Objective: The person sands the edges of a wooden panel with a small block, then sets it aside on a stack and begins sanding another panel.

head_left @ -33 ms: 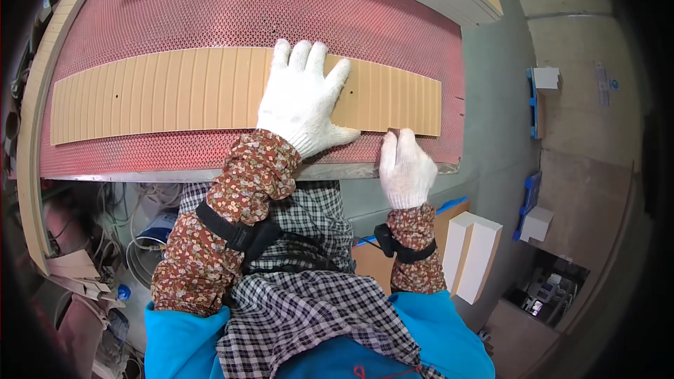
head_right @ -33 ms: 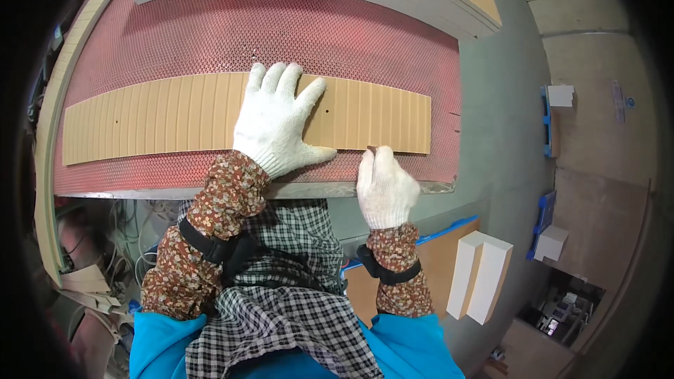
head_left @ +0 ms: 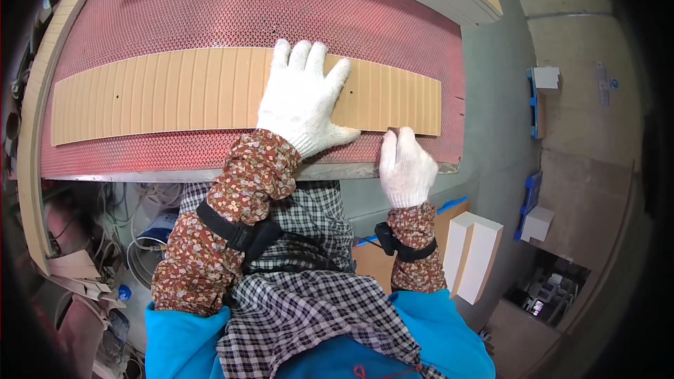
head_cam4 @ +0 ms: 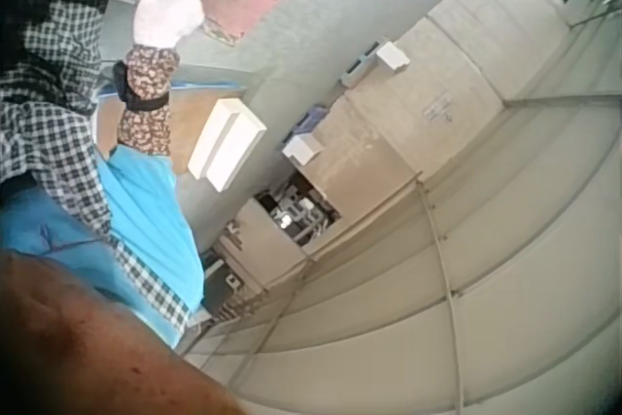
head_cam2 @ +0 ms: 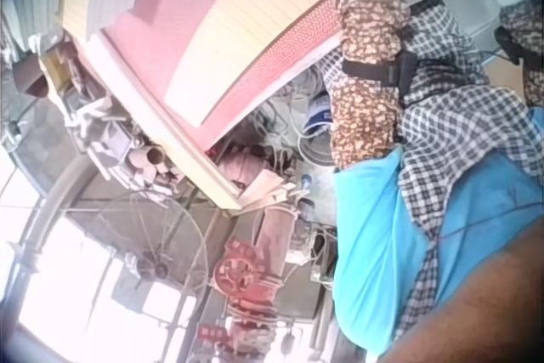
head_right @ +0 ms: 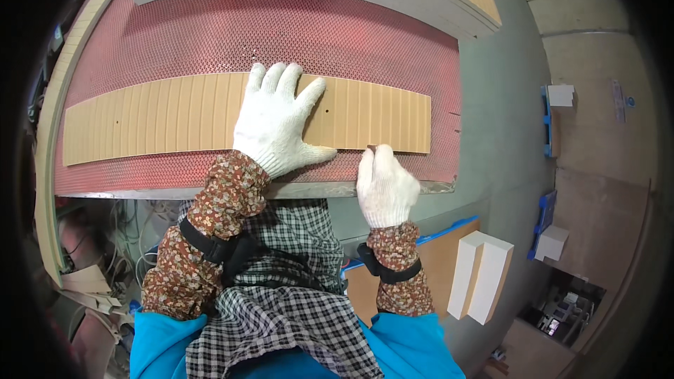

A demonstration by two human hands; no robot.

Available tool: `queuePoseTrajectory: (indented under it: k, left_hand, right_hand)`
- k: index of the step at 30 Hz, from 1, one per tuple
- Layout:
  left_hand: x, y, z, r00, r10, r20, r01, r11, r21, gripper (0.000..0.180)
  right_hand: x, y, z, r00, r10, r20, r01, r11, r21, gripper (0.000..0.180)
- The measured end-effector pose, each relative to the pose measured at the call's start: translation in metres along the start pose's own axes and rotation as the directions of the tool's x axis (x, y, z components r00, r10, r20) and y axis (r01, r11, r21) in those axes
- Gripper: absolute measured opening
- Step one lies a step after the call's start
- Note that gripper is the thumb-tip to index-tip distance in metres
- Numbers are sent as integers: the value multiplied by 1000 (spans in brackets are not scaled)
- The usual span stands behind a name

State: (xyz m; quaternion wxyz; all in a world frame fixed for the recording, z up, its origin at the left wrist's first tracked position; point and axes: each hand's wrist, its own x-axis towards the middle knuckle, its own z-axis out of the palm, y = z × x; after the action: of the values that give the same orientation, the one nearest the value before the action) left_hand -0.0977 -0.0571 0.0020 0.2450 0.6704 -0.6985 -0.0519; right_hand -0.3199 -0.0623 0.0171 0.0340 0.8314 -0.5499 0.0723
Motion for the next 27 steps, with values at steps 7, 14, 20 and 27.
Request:
queuePoseTrajectory:
  k: [7, 14, 20, 27]
  left_hand:
    - [1, 1, 4, 1000, 17, 1, -17, 1000, 25, 96]
    - [-1, -2, 5, 995, 45, -89, -44, 999, 12, 88]
    - [0, 1, 5, 995, 38, -88, -39, 999, -7, 89]
    - [0, 0, 2, 1000, 7, 14, -7, 1000, 11, 97]
  right_hand:
    - [31, 5, 7, 998, -23, -65, 23, 1000, 9, 20]
    - [-4, 3, 1, 1000, -9, -3, 9, 999, 33, 19]
    - [51, 5, 4, 1000, -17, 13, 16, 1000, 25, 24]
    - [121, 2, 18, 999, -34, 6, 35, 998, -53, 36]
